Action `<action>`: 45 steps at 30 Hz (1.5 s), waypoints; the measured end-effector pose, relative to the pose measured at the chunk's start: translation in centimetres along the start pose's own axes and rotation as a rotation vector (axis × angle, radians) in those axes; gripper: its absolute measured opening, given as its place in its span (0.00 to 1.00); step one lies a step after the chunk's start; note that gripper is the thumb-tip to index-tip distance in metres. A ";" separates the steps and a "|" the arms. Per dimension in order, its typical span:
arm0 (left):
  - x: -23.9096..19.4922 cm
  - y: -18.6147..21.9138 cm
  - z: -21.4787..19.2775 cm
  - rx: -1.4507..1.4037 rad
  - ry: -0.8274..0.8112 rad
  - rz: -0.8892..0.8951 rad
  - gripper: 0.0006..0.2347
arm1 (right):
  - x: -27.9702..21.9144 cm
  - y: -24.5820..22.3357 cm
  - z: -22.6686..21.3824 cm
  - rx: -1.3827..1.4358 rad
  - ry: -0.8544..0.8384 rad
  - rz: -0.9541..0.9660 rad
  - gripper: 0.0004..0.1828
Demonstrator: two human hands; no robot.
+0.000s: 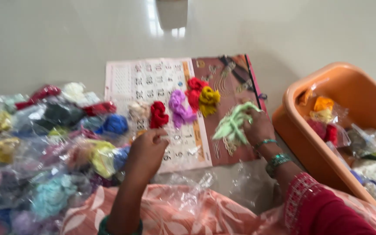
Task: The person sits on the floor and shapes colorful wool yarn into flower-like decorations, twisting and folding each strand by hand and placing the finished flowers on a calendar on the floor. They work through red, yellow, and green yarn one piece at a time.
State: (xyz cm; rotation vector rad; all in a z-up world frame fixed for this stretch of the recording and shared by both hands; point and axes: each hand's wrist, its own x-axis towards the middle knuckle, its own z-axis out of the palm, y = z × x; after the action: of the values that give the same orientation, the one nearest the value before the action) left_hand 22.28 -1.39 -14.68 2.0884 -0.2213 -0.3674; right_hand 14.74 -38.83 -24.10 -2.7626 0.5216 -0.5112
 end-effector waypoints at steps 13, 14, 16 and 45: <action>1.7 -3.2 1.2 0.052 -0.065 0.016 0.16 | -6.8 -14.3 0.1 0.270 -0.728 0.008 0.41; 1.5 -3.0 1.0 0.049 -0.118 0.019 0.17 | -6.5 -13.2 0.2 0.356 -0.687 0.053 0.32; 0.9 -2.4 1.2 0.047 -0.176 0.028 0.18 | -5.7 -12.6 -2.4 0.442 -0.639 0.103 0.25; -5.3 5.8 5.4 0.031 -0.109 0.298 0.10 | -8.3 -16.3 -15.2 0.563 -0.055 -0.071 0.12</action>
State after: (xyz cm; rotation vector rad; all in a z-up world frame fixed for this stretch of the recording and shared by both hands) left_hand 15.37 -7.12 -11.41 2.0289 -0.5983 -0.2983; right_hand 6.37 -24.09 -7.37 -2.2514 0.2193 -0.5034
